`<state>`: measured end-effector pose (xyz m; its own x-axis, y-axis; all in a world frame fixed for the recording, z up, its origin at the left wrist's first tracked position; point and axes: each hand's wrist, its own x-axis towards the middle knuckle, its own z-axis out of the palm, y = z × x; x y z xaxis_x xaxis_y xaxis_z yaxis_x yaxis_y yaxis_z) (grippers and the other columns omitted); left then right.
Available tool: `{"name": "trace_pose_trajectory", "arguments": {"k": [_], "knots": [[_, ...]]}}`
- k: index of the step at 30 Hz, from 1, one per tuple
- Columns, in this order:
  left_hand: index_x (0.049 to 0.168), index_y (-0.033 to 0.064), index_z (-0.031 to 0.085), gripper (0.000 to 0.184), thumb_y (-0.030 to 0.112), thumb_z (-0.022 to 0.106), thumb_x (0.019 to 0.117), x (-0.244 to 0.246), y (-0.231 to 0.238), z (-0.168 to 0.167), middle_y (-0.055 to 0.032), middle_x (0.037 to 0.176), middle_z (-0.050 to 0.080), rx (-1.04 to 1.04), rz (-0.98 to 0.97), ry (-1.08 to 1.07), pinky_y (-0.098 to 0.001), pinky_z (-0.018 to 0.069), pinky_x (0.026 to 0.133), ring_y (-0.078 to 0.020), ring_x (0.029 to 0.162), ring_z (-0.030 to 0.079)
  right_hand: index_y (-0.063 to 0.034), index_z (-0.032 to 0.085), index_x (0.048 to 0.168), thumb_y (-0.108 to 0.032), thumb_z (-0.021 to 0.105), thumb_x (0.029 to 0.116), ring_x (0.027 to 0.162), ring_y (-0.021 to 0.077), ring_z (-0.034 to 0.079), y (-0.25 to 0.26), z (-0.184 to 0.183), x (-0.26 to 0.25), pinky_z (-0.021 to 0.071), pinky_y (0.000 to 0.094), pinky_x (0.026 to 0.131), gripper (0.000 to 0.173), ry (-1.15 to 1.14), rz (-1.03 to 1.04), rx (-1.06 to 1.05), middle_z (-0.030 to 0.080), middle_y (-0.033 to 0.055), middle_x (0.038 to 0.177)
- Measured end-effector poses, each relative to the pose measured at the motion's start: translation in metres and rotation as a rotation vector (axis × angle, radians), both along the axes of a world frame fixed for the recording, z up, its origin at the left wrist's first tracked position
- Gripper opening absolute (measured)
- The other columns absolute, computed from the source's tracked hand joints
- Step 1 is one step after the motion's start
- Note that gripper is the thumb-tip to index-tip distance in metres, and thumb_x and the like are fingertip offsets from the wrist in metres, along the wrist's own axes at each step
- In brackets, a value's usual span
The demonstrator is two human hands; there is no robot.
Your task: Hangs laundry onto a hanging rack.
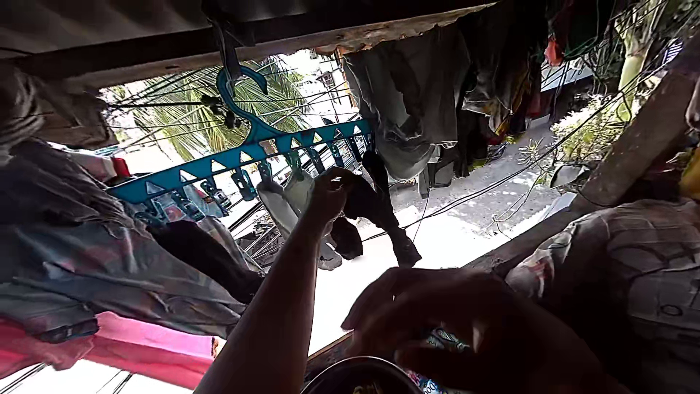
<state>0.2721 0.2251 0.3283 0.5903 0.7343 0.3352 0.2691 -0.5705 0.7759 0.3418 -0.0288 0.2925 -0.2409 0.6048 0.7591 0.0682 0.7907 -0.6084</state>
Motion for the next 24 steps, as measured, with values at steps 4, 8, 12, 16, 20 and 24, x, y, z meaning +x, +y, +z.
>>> {"name": "trace_pose_trajectory", "arguments": {"k": [4,8,12,16,20,24], "knots": [[0.122,0.0104,0.062,0.019,0.012,0.058,0.1040,0.014,0.004,-0.013,-0.0093,0.101,0.063,-0.256,0.055,-0.160,-0.0327,0.0492,0.067,-0.0139,0.079,0.059,0.0021,0.060,0.134,0.000,0.051,0.1032,0.099,0.0125,0.068,0.110,0.040,0.056,0.0586,0.0286,0.082,0.033,0.111,-0.539,-0.279,0.063,0.0151,0.132],[0.120,0.0064,0.067,0.024,0.021,0.064,0.1020,0.030,0.007,-0.017,-0.0093,0.104,0.067,-0.457,0.210,-0.298,-0.0339,0.0501,0.071,-0.0152,0.085,0.061,0.0000,0.049,0.146,-0.013,0.044,0.1101,0.101,0.0247,0.070,0.189,0.057,0.077,0.0601,0.0395,0.079,0.039,0.212,-0.686,-0.523,0.059,0.0221,0.136],[0.120,0.0044,0.064,0.028,0.025,0.064,0.1012,0.040,0.006,-0.017,-0.0096,0.099,0.065,-0.650,0.269,-0.425,-0.0338,0.0516,0.070,-0.0162,0.081,0.061,0.0046,0.053,0.137,-0.016,0.044,0.1093,0.099,0.0292,0.070,0.229,0.060,0.077,0.0596,0.0451,0.082,0.036,0.178,-0.728,-0.574,0.061,0.0250,0.126],[0.112,0.0077,0.063,0.023,0.027,0.062,0.1005,0.047,0.005,-0.012,-0.0069,0.092,0.062,-0.782,0.294,-0.502,-0.0318,0.0487,0.063,-0.0153,0.076,0.058,0.0025,0.053,0.134,-0.019,0.046,0.1090,0.091,0.0253,0.067,0.244,0.059,0.070,0.0577,0.0413,0.075,0.033,0.310,-0.671,-0.627,0.062,0.0213,0.116],[0.110,0.0079,0.062,0.019,0.023,0.063,0.0985,0.048,0.009,-0.009,-0.0068,0.091,0.059,-0.812,0.290,-0.548,-0.0313,0.0480,0.062,-0.0153,0.074,0.056,-0.0001,0.055,0.135,-0.034,0.045,0.1110,0.097,0.0274,0.066,0.252,0.060,0.066,0.0552,0.0418,0.081,0.043,0.508,-0.717,-0.682,0.061,0.0216,0.124],[0.113,0.0070,0.062,0.023,0.026,0.062,0.1006,0.051,0.011,-0.009,-0.0073,0.092,0.060,-0.828,0.267,-0.598,-0.0319,0.0483,0.064,-0.0155,0.076,0.056,-0.0011,0.063,0.123,-0.036,0.055,0.1070,0.079,0.0172,0.061,0.255,0.055,0.068,0.0498,0.0313,0.066,0.039,0.642,-0.726,-0.649,0.064,0.0148,0.109]]}}
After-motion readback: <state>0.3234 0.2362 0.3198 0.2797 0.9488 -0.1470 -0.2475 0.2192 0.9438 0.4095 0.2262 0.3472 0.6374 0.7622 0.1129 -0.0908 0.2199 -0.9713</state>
